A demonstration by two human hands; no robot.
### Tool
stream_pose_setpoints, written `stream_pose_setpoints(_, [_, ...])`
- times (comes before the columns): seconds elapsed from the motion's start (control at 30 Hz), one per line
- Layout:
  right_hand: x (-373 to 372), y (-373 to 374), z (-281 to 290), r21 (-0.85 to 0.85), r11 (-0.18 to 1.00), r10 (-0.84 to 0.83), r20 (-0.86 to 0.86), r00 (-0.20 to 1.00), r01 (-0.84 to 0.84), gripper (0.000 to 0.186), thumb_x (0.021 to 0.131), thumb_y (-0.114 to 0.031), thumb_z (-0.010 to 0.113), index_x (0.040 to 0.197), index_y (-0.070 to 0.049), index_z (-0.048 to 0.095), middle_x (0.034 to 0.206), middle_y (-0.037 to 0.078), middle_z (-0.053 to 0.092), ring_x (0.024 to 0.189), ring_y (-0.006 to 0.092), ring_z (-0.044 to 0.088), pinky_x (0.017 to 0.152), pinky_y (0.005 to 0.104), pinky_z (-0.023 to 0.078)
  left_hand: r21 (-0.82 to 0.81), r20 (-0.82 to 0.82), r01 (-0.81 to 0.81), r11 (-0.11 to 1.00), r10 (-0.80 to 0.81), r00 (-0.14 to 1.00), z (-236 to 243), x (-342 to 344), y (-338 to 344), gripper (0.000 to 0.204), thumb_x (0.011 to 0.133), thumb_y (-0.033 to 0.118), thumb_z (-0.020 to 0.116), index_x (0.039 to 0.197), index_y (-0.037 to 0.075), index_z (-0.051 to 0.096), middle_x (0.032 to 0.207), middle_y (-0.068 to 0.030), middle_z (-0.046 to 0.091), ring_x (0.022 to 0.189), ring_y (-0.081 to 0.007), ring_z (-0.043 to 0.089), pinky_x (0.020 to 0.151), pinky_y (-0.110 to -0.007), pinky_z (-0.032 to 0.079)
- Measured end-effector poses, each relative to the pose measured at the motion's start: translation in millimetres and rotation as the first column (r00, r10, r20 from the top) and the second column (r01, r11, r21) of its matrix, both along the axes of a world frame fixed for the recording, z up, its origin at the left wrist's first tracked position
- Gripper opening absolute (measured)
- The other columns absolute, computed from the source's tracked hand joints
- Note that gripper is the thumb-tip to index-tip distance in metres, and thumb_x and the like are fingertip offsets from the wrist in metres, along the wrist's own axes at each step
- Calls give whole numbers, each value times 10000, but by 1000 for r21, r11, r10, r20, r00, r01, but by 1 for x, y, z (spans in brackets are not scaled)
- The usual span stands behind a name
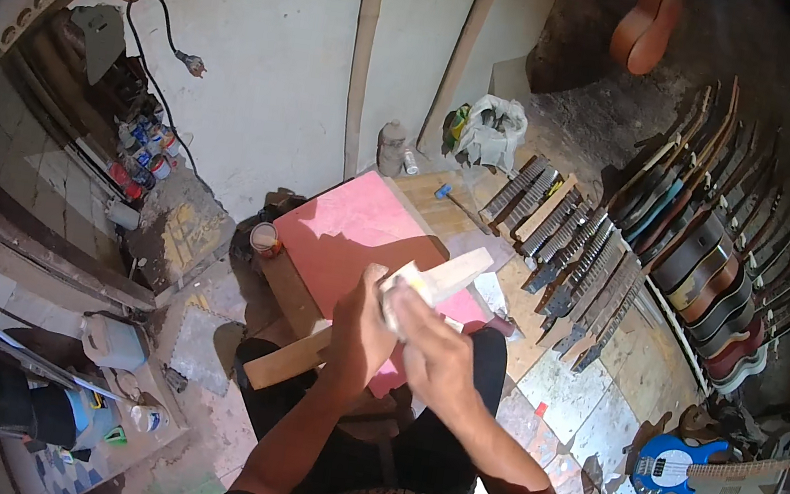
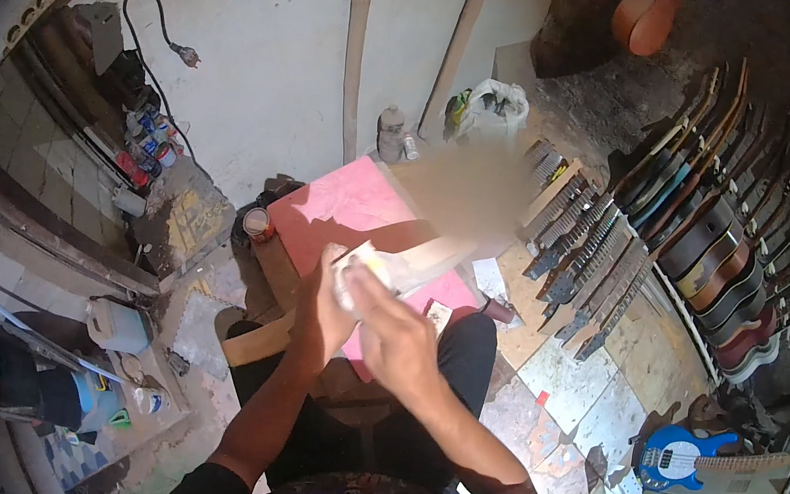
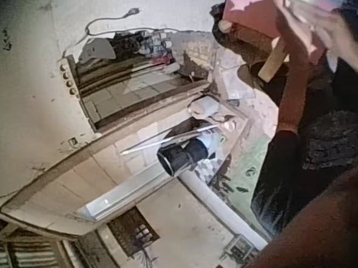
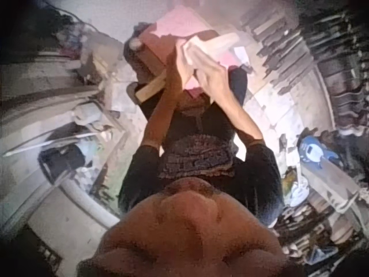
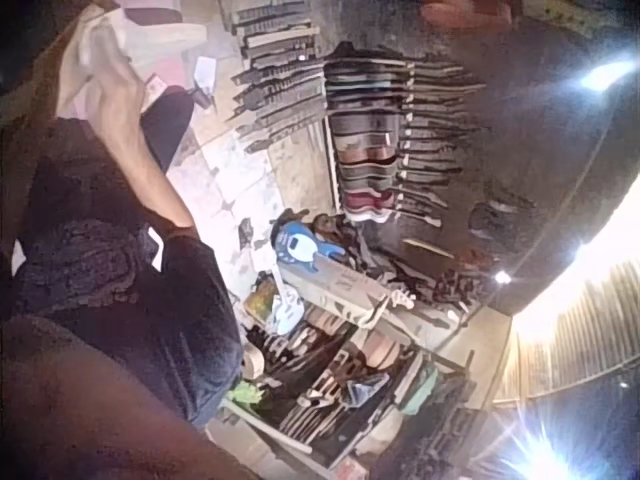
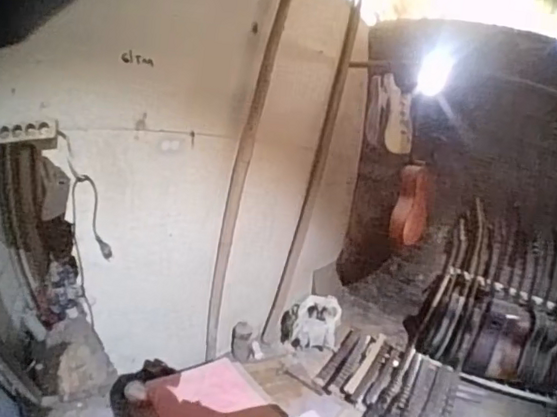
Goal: The person sands the surfaces and edges of a wooden guitar body by hand using a piece of sandpaper, turning the object over to reach different sides.
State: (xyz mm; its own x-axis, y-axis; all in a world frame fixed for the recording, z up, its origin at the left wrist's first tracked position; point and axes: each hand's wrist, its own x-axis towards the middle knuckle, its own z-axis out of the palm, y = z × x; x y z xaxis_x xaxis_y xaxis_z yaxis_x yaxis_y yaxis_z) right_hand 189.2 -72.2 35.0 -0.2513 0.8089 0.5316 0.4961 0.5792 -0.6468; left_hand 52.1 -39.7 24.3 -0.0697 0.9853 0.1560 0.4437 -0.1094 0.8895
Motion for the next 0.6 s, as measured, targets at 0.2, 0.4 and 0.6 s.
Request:
stream_pose_setpoints(0.2, [0,-4,-3,-14,999,-43,-26,999,42,606,836,142,569,1421,-5,629,1462,249,608,1280,393,652,1042,408,575,56,45,-6,998,3,999,0,1,0,351,868,96,785,1131,54,556,946,-244,720,953,-482,703,772,-508,548])
stream_pose_setpoints(0.4, [-11,-11,3,-27,998,-63,-23,998,63,615,826,151,574,1398,-54,667,1443,217,636,1150,359,730,971,398,609,94,124,12,996,-24,992,-1,-1,0,265,960,147,702,1152,44,551,960,-245,711,966,-493,697,774,-479,549])
stream_pose_setpoints(0.6, [-18,-4,0,24,997,-73,-131,989,77,599,830,160,562,1379,-47,683,1445,220,635,1146,391,727,960,408,608,82,184,118,990,-131,974,4,-1,10,240,975,152,667,1162,34,573,964,-227,712,963,-452,722,788,-461,555])
